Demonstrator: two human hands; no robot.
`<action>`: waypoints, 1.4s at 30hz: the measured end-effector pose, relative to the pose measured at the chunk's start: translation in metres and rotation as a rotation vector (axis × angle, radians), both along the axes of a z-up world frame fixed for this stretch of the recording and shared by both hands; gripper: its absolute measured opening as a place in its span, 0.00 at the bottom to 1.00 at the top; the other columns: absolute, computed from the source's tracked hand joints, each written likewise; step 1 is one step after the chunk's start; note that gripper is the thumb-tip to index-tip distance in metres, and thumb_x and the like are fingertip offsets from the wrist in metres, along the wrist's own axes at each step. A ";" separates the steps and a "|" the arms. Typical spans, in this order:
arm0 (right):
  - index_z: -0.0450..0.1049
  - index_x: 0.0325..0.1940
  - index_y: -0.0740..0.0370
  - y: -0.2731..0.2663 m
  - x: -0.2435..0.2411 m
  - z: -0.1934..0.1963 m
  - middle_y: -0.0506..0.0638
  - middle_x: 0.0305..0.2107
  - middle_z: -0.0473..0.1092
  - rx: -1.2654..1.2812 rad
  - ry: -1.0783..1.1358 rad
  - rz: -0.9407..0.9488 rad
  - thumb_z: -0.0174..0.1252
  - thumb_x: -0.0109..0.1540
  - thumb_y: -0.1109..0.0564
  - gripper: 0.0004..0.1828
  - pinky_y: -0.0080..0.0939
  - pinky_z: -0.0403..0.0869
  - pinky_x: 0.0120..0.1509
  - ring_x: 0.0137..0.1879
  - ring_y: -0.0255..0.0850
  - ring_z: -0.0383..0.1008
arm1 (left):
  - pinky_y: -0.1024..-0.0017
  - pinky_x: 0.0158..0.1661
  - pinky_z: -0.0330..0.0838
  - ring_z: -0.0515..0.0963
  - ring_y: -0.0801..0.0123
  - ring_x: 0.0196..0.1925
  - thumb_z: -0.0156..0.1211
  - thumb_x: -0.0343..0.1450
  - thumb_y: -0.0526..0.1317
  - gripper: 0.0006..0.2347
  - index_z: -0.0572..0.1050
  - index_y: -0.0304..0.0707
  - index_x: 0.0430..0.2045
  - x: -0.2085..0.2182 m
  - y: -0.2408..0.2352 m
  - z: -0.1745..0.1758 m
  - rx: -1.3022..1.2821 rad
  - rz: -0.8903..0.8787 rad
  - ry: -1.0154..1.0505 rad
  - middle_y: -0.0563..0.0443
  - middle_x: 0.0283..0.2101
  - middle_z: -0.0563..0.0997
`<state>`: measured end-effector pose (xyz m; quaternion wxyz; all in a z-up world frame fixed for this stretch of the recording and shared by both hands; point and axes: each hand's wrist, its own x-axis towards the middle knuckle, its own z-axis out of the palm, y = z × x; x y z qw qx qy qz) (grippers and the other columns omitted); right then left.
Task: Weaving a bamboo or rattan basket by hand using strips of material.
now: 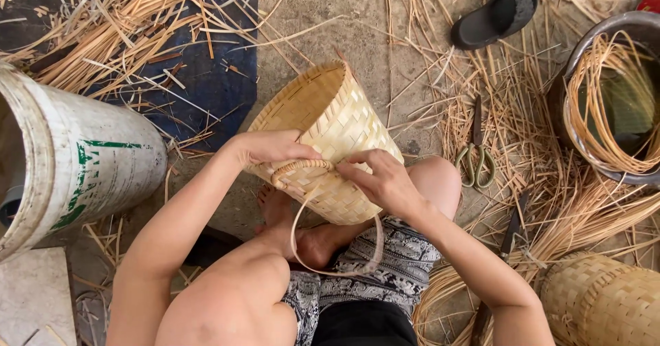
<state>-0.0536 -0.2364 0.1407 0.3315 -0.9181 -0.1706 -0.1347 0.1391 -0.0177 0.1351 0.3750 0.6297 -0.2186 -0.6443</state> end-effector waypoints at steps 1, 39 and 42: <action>0.77 0.58 0.52 -0.005 -0.001 0.005 0.49 0.50 0.72 -0.111 -0.031 0.010 0.64 0.57 0.63 0.24 0.43 0.78 0.55 0.51 0.43 0.76 | 0.74 0.46 0.76 0.82 0.73 0.46 0.60 0.70 0.47 0.21 0.77 0.31 0.53 -0.001 0.000 0.000 -0.019 0.008 0.008 0.47 0.48 0.85; 0.75 0.47 0.64 -0.004 0.026 0.162 0.50 0.36 0.81 0.195 0.133 -0.031 0.60 0.68 0.65 0.04 0.35 0.80 0.47 0.44 0.37 0.84 | 0.62 0.40 0.76 0.84 0.49 0.43 0.54 0.69 0.36 0.17 0.73 0.22 0.50 -0.133 -0.020 -0.178 0.121 -0.570 -1.676 0.24 0.46 0.82; 0.58 0.59 0.70 -0.006 0.017 0.142 0.54 0.38 0.76 0.597 0.156 -0.153 0.55 0.67 0.67 0.18 0.36 0.82 0.48 0.44 0.37 0.81 | 0.61 0.44 0.74 0.83 0.48 0.45 0.53 0.71 0.36 0.16 0.73 0.21 0.50 -0.135 -0.019 -0.184 0.209 -0.662 -1.718 0.22 0.47 0.81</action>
